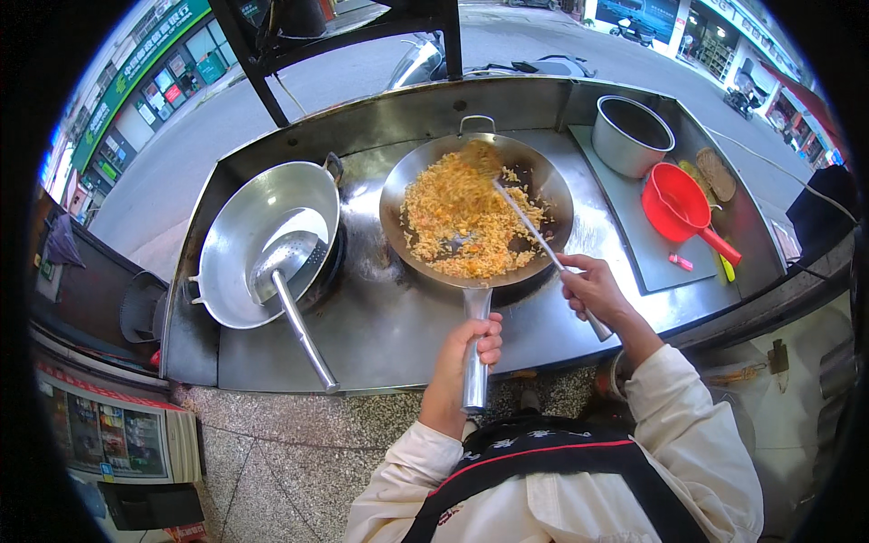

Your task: The person stir-fries rice in a wok using a ladle, then adds seasonings and chopped green onions from nearby containers. The person continues to stir-fry the rice over heat, occasionally lifting and tossing the contents of the wok.

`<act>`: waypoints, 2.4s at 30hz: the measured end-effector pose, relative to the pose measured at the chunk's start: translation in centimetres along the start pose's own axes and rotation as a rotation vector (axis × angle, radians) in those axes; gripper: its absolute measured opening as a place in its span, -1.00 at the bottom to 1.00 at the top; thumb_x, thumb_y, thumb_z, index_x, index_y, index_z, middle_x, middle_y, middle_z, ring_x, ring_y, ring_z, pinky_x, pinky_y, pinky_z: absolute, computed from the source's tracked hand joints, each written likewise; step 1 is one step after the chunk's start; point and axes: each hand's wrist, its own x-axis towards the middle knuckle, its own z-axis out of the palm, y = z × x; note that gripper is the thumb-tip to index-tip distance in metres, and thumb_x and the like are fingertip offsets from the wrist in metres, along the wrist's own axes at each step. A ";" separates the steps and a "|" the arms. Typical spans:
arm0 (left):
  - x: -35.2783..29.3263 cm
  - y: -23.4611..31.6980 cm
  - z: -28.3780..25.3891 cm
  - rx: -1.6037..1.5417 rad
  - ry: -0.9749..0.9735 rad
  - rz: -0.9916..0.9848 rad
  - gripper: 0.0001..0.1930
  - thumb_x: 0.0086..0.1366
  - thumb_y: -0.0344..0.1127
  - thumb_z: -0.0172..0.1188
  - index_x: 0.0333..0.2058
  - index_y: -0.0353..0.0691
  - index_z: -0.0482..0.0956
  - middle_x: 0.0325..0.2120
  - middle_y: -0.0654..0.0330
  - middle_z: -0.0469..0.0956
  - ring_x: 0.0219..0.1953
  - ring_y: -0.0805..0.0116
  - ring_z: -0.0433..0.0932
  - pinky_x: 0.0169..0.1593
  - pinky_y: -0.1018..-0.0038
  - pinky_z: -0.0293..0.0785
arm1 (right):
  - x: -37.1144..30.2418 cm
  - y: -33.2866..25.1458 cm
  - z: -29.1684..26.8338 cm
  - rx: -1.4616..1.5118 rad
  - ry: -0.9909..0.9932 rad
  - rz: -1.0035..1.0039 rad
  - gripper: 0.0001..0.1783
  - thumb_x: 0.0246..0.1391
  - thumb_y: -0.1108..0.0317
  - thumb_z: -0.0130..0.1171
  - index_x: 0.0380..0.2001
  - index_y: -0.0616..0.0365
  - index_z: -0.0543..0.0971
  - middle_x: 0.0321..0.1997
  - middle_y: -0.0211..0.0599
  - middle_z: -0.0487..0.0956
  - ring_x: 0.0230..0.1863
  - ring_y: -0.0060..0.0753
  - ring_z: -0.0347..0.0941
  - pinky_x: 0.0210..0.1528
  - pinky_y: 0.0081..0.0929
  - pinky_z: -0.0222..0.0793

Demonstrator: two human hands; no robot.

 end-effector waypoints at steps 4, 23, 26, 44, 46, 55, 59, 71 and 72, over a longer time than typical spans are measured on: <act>-0.3 0.0 0.2 -0.072 0.024 0.007 -0.71 0.12 -0.52 0.03 -0.16 -0.46 0.30 -0.52 0.23 0.34 -0.65 0.58 0.29 -0.67 0.65 0.26 | 0.4 -0.4 -2.0 -0.120 0.035 0.070 -0.59 0.14 0.40 0.02 0.07 0.21 0.39 -0.64 -0.43 0.43 -0.76 -0.71 0.28 -0.81 -0.70 0.17; -0.2 -0.1 -0.3 -0.068 -0.099 0.029 -0.70 0.16 -0.52 -0.03 -0.12 -0.51 0.25 -0.47 0.21 0.32 -0.67 0.59 0.26 -0.68 0.64 0.26 | -9.5 -8.5 -9.8 -1.921 -0.048 -0.537 -0.49 0.02 0.53 0.03 0.07 -0.16 0.44 -0.55 -0.34 0.44 -0.57 -0.41 0.43 -0.55 -0.41 0.27; -2.2 0.1 1.1 -0.148 -0.101 0.098 -0.66 0.17 -0.50 -0.04 -0.09 -0.58 0.21 -0.47 0.19 0.29 -0.65 0.58 0.29 -0.67 0.65 0.28 | -12.7 -16.0 -8.9 -1.602 -0.214 -0.303 -0.54 -0.04 0.56 0.08 0.00 0.06 0.49 -0.63 -0.31 0.48 -0.68 -0.43 0.40 -0.61 -0.43 0.22; -3.1 0.6 -1.5 -0.036 -0.172 0.092 -0.60 0.14 -0.49 -0.04 -0.06 -0.60 0.19 -0.46 0.15 0.27 -0.62 0.57 0.31 -0.65 0.62 0.35 | -12.5 -11.4 -7.1 -1.776 -0.177 -0.325 -0.54 -0.10 0.54 0.12 -0.03 0.05 0.48 -0.58 -0.21 0.49 -0.55 -0.22 0.45 -0.52 -0.34 0.28; -2.4 0.9 -1.5 -0.064 -0.213 0.074 -0.61 0.14 -0.50 -0.05 -0.07 -0.61 0.21 -0.47 0.17 0.27 -0.63 0.57 0.30 -0.65 0.63 0.34 | -12.3 -11.5 -6.9 -1.693 -0.252 -0.095 -0.51 -0.12 0.51 0.12 -0.01 0.08 0.46 -0.54 -0.17 0.51 -0.48 -0.19 0.48 -0.46 -0.30 0.32; -0.2 0.3 -1.8 -0.043 -0.201 0.067 -0.65 0.12 -0.52 -0.04 -0.10 -0.56 0.25 -0.49 0.19 0.27 -0.63 0.54 0.29 -0.64 0.60 0.33 | -4.6 -1.2 -10.4 -0.330 -0.059 0.099 -0.59 0.08 0.42 -0.04 0.03 0.24 0.39 -0.57 -0.39 0.45 -0.75 -0.71 0.27 -0.79 -0.71 0.18; 0.3 0.0 -2.0 0.030 -0.161 0.080 -0.67 0.11 -0.47 -0.01 -0.14 -0.49 0.27 -0.50 0.20 0.31 -0.63 0.57 0.26 -0.65 0.64 0.25 | 1.8 1.1 -6.3 0.076 -0.115 0.169 -0.60 0.10 0.41 -0.03 0.04 0.19 0.38 -0.54 -0.43 0.43 -0.72 -0.75 0.23 -0.81 -0.76 0.11; 0.3 -0.2 -1.4 -0.030 -0.088 0.061 -0.70 0.12 -0.52 -0.05 -0.14 -0.48 0.28 -0.53 0.21 0.28 -0.64 0.52 0.27 -0.65 0.58 0.28 | -0.5 -6.0 -5.1 -0.205 -0.064 0.250 -0.63 0.11 0.37 0.01 0.02 0.12 0.43 -0.57 -0.44 0.43 -0.74 -0.73 0.25 -0.78 -0.77 0.15; 0.2 -0.2 -1.4 -0.036 -0.089 0.062 -0.70 0.12 -0.52 -0.05 -0.14 -0.48 0.28 -0.53 0.21 0.28 -0.64 0.52 0.27 -0.65 0.58 0.28 | 0.1 -5.2 -4.6 -0.065 -0.169 0.255 -0.64 0.13 0.36 0.00 0.02 0.13 0.42 -0.55 -0.45 0.43 -0.71 -0.75 0.25 -0.77 -0.79 0.14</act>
